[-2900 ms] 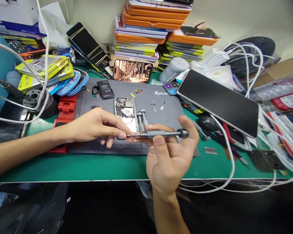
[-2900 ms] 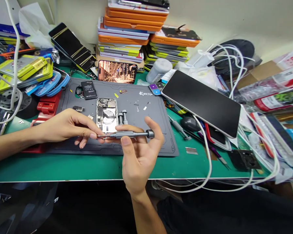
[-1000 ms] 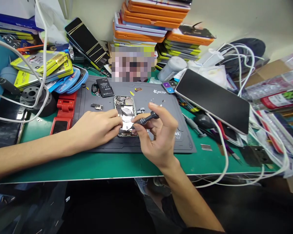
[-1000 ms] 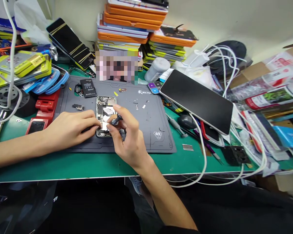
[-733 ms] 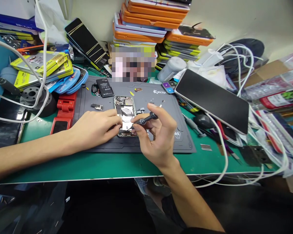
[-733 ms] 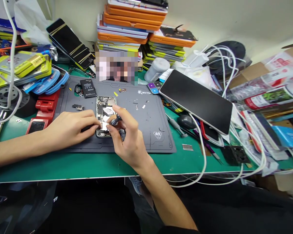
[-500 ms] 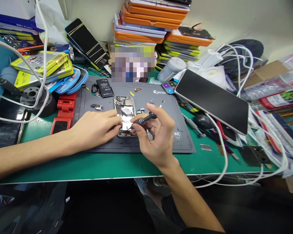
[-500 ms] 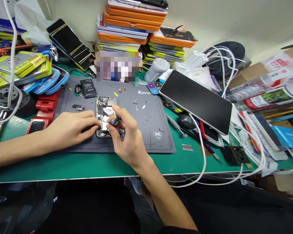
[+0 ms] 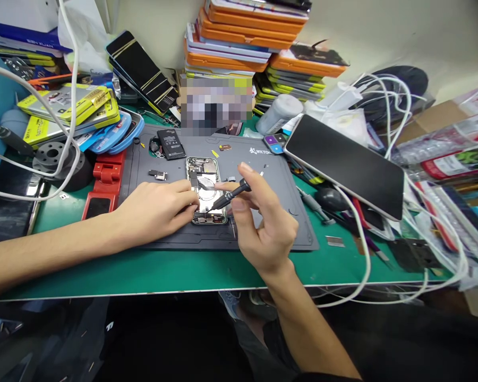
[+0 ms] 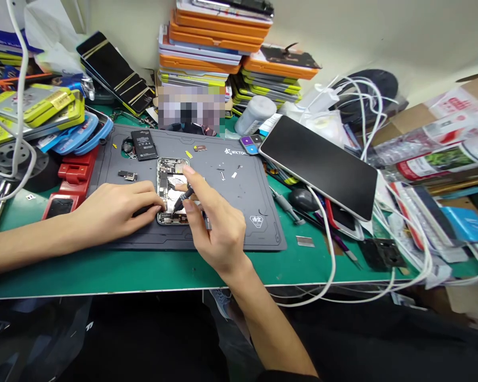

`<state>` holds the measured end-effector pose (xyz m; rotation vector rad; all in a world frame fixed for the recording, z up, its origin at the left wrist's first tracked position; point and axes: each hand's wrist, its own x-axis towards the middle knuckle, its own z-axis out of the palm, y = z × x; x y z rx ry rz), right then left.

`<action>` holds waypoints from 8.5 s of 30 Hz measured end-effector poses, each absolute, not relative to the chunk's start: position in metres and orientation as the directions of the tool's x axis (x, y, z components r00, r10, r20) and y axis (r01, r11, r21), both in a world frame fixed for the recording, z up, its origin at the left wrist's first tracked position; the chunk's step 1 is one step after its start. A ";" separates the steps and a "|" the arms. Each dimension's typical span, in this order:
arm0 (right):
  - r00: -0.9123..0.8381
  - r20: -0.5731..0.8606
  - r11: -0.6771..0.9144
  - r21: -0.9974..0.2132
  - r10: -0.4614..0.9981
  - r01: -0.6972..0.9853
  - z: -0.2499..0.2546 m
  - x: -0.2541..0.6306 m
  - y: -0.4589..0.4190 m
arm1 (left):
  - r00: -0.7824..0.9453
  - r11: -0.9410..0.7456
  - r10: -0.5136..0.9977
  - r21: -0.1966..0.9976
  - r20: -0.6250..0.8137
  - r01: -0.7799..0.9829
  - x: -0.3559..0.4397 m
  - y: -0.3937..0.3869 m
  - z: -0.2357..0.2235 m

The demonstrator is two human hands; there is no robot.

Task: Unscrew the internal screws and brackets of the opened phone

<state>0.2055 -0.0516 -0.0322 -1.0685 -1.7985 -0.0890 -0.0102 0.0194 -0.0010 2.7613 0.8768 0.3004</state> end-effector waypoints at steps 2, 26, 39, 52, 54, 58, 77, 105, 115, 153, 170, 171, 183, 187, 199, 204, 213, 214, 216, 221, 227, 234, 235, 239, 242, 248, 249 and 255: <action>-0.101 0.790 0.590 -0.359 0.605 0.723 -0.032 0.206 -0.051 | 0.801 -0.798 0.584 0.273 0.131 0.537 -0.010 0.019 -0.001; -0.124 0.761 0.598 -0.386 0.637 0.703 -0.027 0.208 -0.053 | 0.801 -0.803 0.581 0.259 0.142 0.537 -0.010 0.019 -0.001; -0.126 0.771 0.580 -0.350 0.624 0.735 -0.024 0.206 -0.053 | 0.799 -0.799 0.586 0.260 0.133 0.543 -0.009 0.020 0.000; -0.130 0.778 0.588 -0.342 0.615 0.733 -0.026 0.208 -0.054 | 0.805 -0.808 0.577 0.241 0.138 0.538 -0.009 0.019 -0.001; -0.117 0.777 0.583 -0.355 0.619 0.731 -0.025 0.208 -0.054 | 0.806 -0.809 0.577 0.237 0.137 0.538 -0.009 0.019 -0.001; -0.120 0.791 0.592 -0.338 0.600 0.732 -0.025 0.207 -0.054 | 0.805 -0.811 0.573 0.248 0.153 0.530 -0.010 0.019 0.001; -0.163 0.804 0.629 -0.302 0.572 0.717 -0.026 0.206 -0.052 | 0.783 -0.804 0.583 0.294 0.216 0.516 -0.011 0.017 0.000; -0.167 0.807 0.634 -0.298 0.566 0.713 -0.028 0.205 -0.052 | 0.820 -0.839 0.538 0.213 0.193 0.500 -0.010 0.017 -0.001; -0.134 0.786 0.605 -0.341 0.603 0.720 -0.030 0.205 -0.055 | 0.827 -0.867 0.497 0.184 0.262 0.463 -0.011 0.017 -0.004; -0.138 0.800 0.609 -0.319 0.584 0.727 -0.027 0.204 -0.053 | 0.839 -0.876 0.480 0.201 0.257 0.439 -0.012 0.018 -0.005; -0.154 0.789 0.605 -0.314 0.595 0.732 -0.028 0.205 -0.053 | 0.773 -0.794 0.593 0.323 0.225 0.515 -0.009 0.018 0.002; -0.154 0.792 0.606 -0.308 0.590 0.734 -0.028 0.205 -0.053 | 0.776 -0.797 0.589 0.318 0.224 0.513 -0.009 0.018 0.001; -0.127 0.788 0.595 -0.338 0.602 0.729 -0.032 0.204 -0.055 | 0.783 -0.800 0.587 0.301 0.208 0.520 -0.009 0.019 0.002; -0.128 0.771 0.600 -0.368 0.624 0.710 -0.032 0.204 -0.057 | 0.785 -0.802 0.583 0.303 0.207 0.516 -0.009 0.019 0.002; -0.123 0.749 0.601 -0.410 0.651 0.686 -0.032 0.204 -0.057 | 0.783 -0.801 0.585 0.297 0.210 0.519 -0.009 0.018 0.002; -0.155 0.773 0.611 -0.343 0.615 0.713 -0.033 0.205 -0.056 | 0.790 -0.810 0.573 0.301 0.218 0.504 -0.009 0.018 0.000; -0.182 0.798 0.631 -0.290 0.574 0.719 -0.028 0.207 -0.053 | 0.793 -0.814 0.568 0.293 0.221 0.501 -0.008 0.018 0.001; -0.182 0.800 0.632 -0.288 0.571 0.719 -0.028 0.207 -0.053 | 0.792 -0.814 0.568 0.292 0.223 0.502 -0.008 0.018 0.001; -0.180 0.802 0.634 -0.289 0.569 0.717 -0.028 0.206 -0.053 | 0.790 -0.813 0.570 0.292 0.225 0.503 -0.009 0.018 0.001; -0.177 0.810 0.636 -0.281 0.558 0.718 -0.027 0.205 -0.052 | 0.767 -0.790 0.597 0.338 0.234 0.512 -0.009 0.020 0.000; -0.177 0.817 0.631 -0.266 0.549 0.729 -0.025 0.204 -0.052 | 0.748 -0.766 0.621 0.387 0.237 0.513 -0.009 0.019 0.001; -0.176 0.817 0.628 -0.265 0.549 0.732 -0.025 0.205 -0.052 | 0.733 -0.735 0.643 0.448 0.222 0.509 -0.009 0.020 0.000; -0.176 0.817 0.628 -0.265 0.550 0.731 -0.025 0.205 -0.052 | 0.730 -0.725 0.648 0.468 0.217 0.505 -0.009 0.020 0.001; -0.175 0.807 0.623 -0.276 0.563 0.731 -0.027 0.206 -0.052 | 0.682 -0.586 0.714 0.668 0.158 0.459 -0.009 0.022 0.006; -0.177 0.802 0.620 -0.279 0.571 0.734 -0.028 0.206 -0.053 | 0.633 -0.342 0.771 0.882 0.066 0.324 -0.009 0.027 0.011; -0.184 0.782 0.586 -0.266 0.596 0.765 -0.031 0.206 -0.053 | 0.513 -0.075 0.858 0.995 0.029 0.069 -0.009 0.036 0.015; -0.173 0.781 0.580 -0.275 0.599 0.767 -0.032 0.206 -0.052 | 0.500 -0.064 0.866 0.996 0.024 0.063 -0.009 0.037 0.015; -0.057 0.791 0.603 -0.415 0.610 0.681 -0.024 0.202 -0.054 | 0.489 -0.062 0.871 0.998 0.042 0.025 -0.009 0.037 0.015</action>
